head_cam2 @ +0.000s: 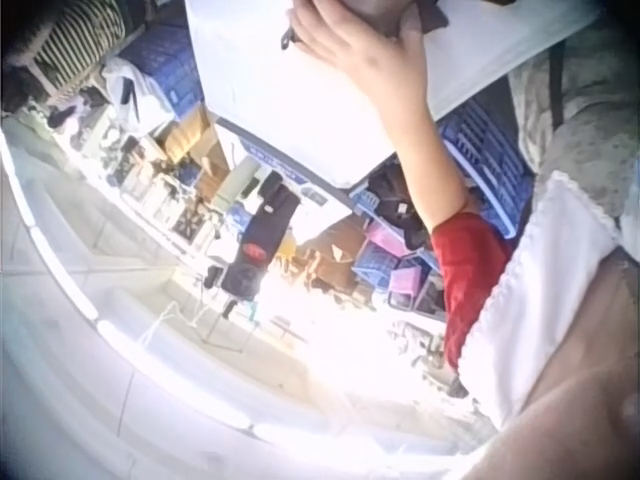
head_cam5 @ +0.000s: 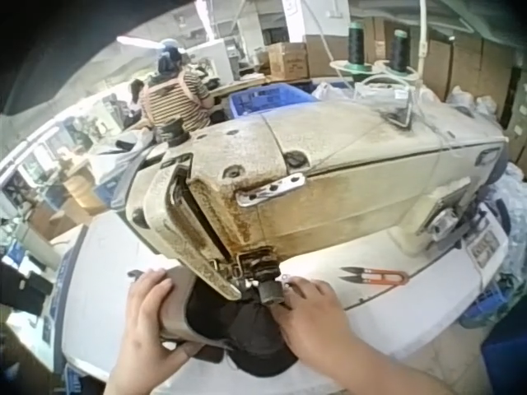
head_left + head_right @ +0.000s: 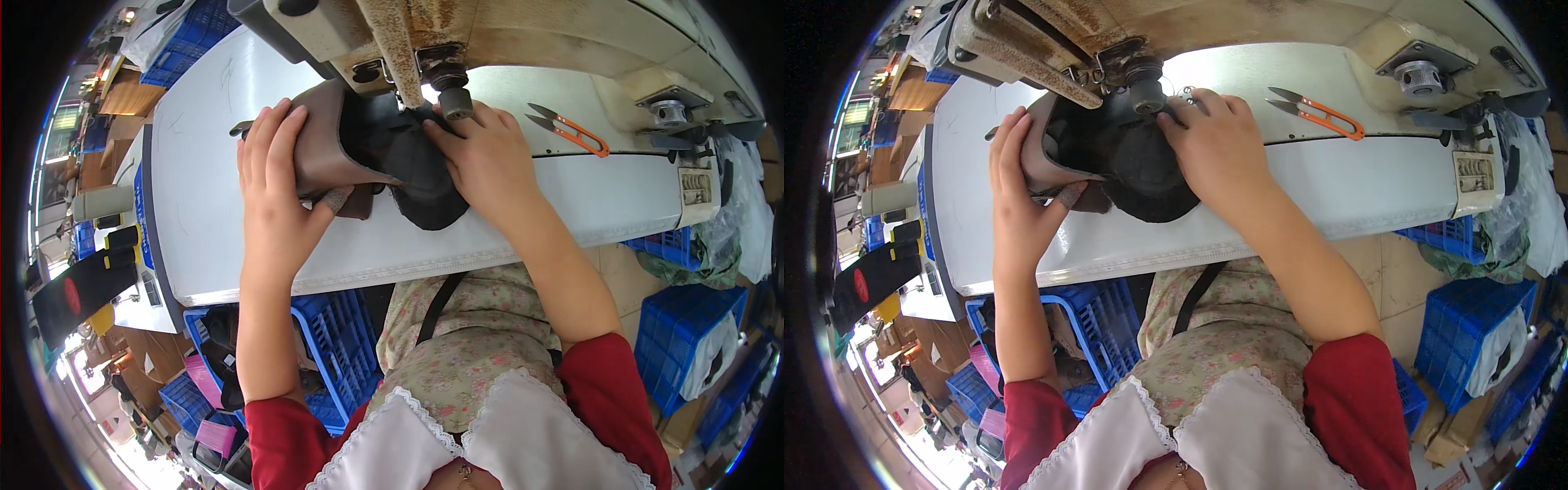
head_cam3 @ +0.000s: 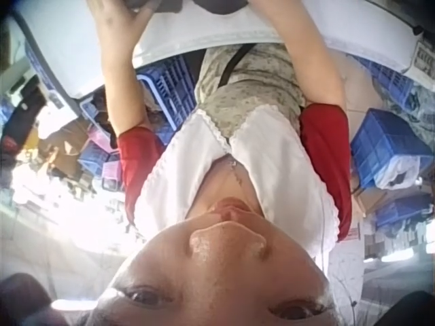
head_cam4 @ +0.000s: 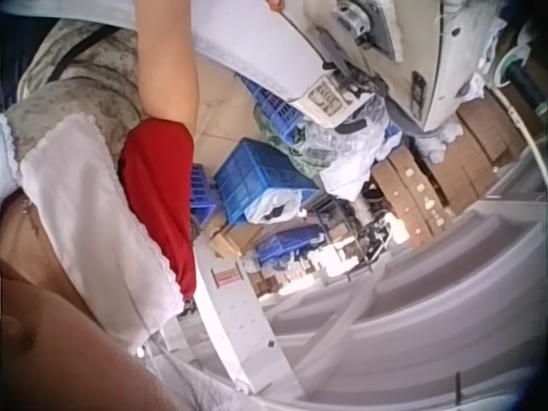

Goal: Use a heavy-duty industrial sewing machine to stitch leather components for a shoe upper.

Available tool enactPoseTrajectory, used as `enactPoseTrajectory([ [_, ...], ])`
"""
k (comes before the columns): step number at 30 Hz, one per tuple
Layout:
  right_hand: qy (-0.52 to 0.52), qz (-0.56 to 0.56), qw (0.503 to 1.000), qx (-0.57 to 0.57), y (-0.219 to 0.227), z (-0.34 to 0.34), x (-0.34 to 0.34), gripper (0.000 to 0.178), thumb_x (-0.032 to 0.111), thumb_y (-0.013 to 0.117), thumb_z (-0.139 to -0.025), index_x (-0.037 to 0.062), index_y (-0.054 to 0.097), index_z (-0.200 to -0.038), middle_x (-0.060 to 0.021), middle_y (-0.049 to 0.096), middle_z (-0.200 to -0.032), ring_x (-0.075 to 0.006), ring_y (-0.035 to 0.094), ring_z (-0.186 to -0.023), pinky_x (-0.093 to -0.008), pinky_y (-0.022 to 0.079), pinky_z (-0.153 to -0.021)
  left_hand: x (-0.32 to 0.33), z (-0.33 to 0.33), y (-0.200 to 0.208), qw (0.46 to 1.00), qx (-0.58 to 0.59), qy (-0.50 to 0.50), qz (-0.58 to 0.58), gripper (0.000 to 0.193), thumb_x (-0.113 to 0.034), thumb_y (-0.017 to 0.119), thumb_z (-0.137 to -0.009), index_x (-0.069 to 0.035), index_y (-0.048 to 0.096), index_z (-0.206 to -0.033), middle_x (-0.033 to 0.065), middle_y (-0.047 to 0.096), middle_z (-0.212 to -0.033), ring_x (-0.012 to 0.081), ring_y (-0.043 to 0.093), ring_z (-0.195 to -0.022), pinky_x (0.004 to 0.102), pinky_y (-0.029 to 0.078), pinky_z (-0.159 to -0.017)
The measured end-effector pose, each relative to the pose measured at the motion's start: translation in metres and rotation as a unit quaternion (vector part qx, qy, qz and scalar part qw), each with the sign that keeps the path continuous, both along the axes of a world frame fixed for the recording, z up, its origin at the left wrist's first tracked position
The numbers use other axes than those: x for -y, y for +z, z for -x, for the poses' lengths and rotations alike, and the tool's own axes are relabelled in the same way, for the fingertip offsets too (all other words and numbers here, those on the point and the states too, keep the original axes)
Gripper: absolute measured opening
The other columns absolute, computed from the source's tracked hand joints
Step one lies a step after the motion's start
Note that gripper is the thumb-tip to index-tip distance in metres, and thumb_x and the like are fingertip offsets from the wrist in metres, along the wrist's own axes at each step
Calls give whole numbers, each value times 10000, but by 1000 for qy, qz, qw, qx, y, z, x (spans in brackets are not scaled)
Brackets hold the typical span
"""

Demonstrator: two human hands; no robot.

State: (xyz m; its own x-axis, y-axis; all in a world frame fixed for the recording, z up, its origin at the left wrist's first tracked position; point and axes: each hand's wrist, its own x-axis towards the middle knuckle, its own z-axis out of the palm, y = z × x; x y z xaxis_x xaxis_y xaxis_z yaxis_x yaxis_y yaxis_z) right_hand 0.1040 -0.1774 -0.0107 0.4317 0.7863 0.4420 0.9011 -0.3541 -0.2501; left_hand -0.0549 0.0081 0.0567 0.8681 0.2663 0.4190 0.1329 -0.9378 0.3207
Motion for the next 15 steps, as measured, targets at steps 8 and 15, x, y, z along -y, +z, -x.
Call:
enactPoseTrajectory([
  [8,6,11,1000,-9,0,-1,1,314,123,625,-797,89,727,-1092,-46,668,-1169,-241,566,-1137,-406,427,-948,-1,1,-3,1000,7,-5,-2,901,-59,826,-570,-100,464,-1394,138,455,-1446,379,391,-1367,547,267,-1133],
  [15,9,9,1000,6,-2,-4,3,335,111,627,-792,106,718,-1114,-37,655,-1191,-236,554,-1164,-424,408,-972,-4,-1,-4,1000,19,-18,-14,875,-75,831,-580,-96,469,-1376,134,461,-1439,371,395,-1365,543,268,-1133],
])
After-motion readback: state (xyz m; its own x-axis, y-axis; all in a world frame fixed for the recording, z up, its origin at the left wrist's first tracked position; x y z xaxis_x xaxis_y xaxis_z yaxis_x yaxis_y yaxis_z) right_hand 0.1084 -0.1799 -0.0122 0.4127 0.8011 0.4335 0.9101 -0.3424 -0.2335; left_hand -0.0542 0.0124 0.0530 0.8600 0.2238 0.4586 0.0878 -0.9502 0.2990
